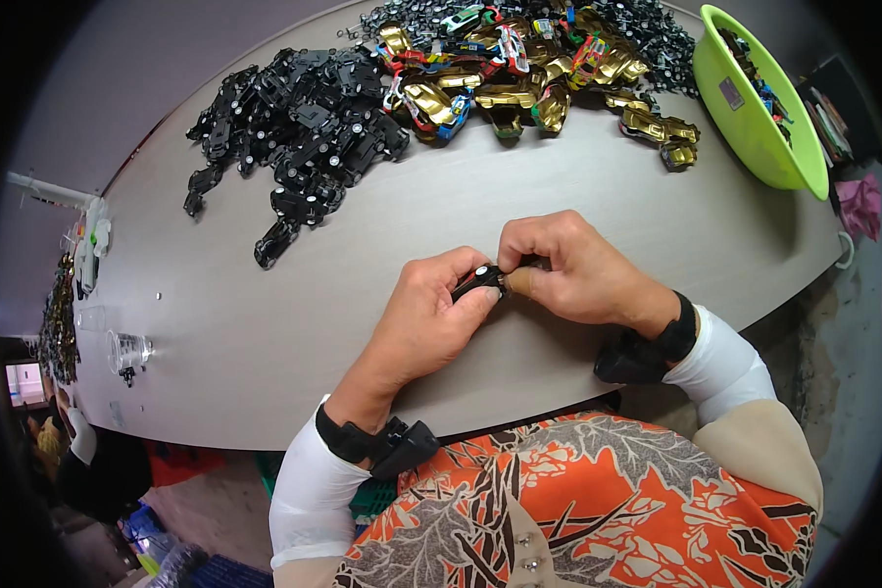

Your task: The person assembles small toy cars by hand, picking up black chassis and gold car bodies from piles on a table. They repeatedly fit the bodies onto the chassis, press them together, and place the completed units back on the table.

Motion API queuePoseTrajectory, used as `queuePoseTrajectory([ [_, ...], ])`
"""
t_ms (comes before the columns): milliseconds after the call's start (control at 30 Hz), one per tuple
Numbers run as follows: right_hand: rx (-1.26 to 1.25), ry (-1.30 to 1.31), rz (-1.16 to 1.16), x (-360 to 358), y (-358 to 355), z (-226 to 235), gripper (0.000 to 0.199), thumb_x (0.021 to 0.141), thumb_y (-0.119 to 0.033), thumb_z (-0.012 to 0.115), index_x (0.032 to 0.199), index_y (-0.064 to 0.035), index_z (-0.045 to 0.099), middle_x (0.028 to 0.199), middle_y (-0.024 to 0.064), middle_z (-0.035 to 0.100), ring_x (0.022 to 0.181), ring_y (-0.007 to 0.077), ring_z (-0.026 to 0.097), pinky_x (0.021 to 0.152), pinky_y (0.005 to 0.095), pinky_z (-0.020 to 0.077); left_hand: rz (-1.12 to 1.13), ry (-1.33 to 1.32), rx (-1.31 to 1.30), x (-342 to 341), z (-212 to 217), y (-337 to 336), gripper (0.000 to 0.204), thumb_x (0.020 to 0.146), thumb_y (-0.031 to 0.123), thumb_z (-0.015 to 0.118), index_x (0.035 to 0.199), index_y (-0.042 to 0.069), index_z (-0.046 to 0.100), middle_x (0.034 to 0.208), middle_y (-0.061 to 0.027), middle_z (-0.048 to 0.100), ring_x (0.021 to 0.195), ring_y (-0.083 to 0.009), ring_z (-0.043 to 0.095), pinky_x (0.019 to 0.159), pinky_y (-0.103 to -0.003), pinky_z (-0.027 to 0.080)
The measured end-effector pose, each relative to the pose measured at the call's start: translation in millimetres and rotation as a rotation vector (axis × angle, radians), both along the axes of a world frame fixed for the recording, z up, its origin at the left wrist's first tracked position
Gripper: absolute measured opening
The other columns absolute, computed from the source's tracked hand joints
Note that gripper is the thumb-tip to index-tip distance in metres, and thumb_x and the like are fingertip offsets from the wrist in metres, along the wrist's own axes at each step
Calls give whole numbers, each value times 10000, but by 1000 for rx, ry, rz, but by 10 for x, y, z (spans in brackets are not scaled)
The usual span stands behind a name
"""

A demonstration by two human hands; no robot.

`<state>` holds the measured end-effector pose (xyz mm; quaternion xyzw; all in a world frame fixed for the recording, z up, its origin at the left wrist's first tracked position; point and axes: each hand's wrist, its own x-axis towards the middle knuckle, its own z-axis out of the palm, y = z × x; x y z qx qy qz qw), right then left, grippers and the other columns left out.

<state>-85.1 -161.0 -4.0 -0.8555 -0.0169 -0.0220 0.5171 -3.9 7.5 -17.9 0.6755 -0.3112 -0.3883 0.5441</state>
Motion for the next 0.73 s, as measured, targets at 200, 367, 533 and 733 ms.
queuePoseTrajectory([
  [200, -33, -51, -25, -5, 16, -79, 44, 684, 8, 570, 728, 8, 566, 610, 138, 558, 513, 226, 516, 501, 316, 409, 37, -50, 17, -25, 2, -24, 125, 787, 71, 572, 848, -36, 594, 624, 4, 541, 544, -58, 425, 484, -232, 360],
  [367, 455, 437, 119, 58, -136, 35, 52, 755, -49, 607, 754, -30, 559, 604, -4, 523, 516, 83, 482, 468, 235, 372, 16, 127, 33, -13, 7, 30, 120, 824, 97, 580, 905, 10, 589, 634, 17, 554, 483, -30, 452, 431, -170, 340],
  [533, 407, 425, 88, 45, -40, 29, 61, 748, -52, 620, 748, -31, 563, 610, -18, 522, 541, 62, 468, 483, 230, 373, 85, 158, 31, -100, 37, 71, 99, 819, 92, 575, 883, 19, 595, 619, 18, 548, 483, -33, 455, 432, -177, 346],
  [733, 269, 281, 224, 36, 42, -112, 35, 705, -36, 613, 727, -21, 591, 630, 21, 568, 637, 100, 501, 608, 265, 412, 132, -132, 88, -218, -49, 230, 158, 727, 119, 610, 786, -26, 583, 588, -144, 534, 537, -199, 507, 548, -298, 413],
])
